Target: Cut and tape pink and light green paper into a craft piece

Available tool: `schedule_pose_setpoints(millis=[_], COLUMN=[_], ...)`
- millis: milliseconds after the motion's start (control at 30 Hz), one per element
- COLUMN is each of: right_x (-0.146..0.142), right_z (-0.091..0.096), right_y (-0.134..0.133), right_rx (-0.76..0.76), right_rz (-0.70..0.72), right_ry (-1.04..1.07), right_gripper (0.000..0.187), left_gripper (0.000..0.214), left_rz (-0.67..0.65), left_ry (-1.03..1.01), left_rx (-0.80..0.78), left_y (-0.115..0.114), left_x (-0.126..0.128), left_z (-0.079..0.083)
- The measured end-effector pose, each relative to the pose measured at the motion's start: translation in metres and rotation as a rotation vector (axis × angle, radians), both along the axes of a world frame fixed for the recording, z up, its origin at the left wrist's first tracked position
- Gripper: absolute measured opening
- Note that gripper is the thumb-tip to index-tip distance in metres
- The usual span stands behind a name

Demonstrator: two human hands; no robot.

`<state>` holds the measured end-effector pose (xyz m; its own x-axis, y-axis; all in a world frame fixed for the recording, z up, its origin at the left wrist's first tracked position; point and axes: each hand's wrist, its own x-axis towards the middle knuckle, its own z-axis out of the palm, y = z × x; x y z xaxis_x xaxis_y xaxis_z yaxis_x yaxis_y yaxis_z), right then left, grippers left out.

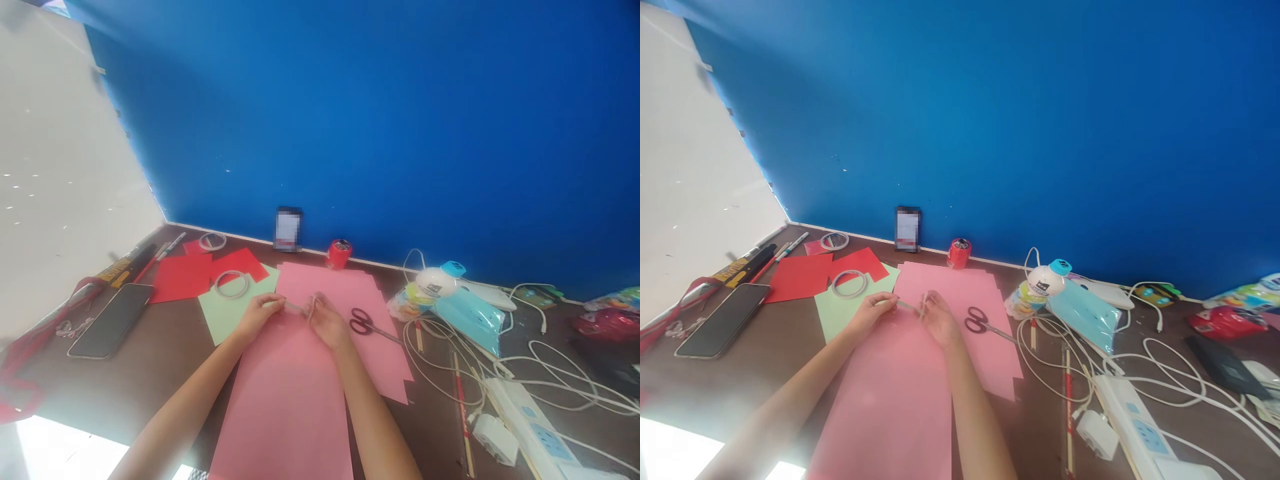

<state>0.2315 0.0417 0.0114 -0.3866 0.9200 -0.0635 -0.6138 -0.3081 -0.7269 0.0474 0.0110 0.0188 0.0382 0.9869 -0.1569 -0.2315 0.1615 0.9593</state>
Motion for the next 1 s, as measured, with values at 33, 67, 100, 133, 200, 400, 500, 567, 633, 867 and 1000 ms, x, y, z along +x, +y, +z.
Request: schedule_pose_setpoints(millis=[33, 67, 100, 133, 200, 400, 500, 567, 633, 867, 1000], right_x=[-0.001, -0.001, -0.001, -0.001, -0.001, -0.001, 0.000, 0.001, 0.003, 0.006, 0.003], right_z=[0.000, 0.001, 0.001, 0.001, 0.003, 0.008, 0.008, 0.007, 0.005, 0.001, 0.000], right_y=[-0.001, -0.001, -0.001, -0.002, -0.003, -0.005, -0.007, -0.008, -0.009, -0.005, -0.003], right_rx=[0.008, 0.012, 0.011, 0.007, -0.006, 0.010, 0.005, -0.001, -0.010, -0.026, -0.005], right_rz=[0.010, 0.019, 0.027, 0.035, 0.052, 0.080, 0.105, 0.142, 0.192, 0.054, 0.042], right_ry=[-0.010, -0.013, -0.010, -0.006, -0.001, 0.053, 0.060, 0.036, 0.020, 0.007, -0.044], right_gripper=[0.016, 0.016, 0.015, 0.016, 0.017, 0.015, 0.017, 0.020, 0.024, 0.023, 0.021], left_gripper=[0.029, 0.031, 0.034, 0.037, 0.041, 0.028, 0.027, 0.030, 0.032, 0.025, 0.028], left_rz=[0.002, -0.002, -0.016, -0.037, -0.071, 0.026, 0.121, 0.162, 0.181, 0.108, -0.066], left_ry=[0.022, 0.035, 0.039, 0.040, 0.060, 0.160, 0.129, 0.029, -0.090, -0.059, -0.021], left_rx=[0.007, 0.012, 0.013, 0.011, 0.020, 0.131, 0.185, 0.177, 0.124, -0.009, -0.028], left_y=[0.000, 0.000, -0.001, -0.001, -0.003, -0.001, 0.001, 0.003, 0.005, 0.007, 0.000], left_x=[0.000, 0.000, -0.001, -0.001, -0.001, 0.004, 0.005, 0.004, 0.001, -0.005, 0.002], left_z=[0.000, 0.000, 0.001, 0.002, 0.004, 0.001, -0.002, -0.003, -0.004, -0.007, 0.001])
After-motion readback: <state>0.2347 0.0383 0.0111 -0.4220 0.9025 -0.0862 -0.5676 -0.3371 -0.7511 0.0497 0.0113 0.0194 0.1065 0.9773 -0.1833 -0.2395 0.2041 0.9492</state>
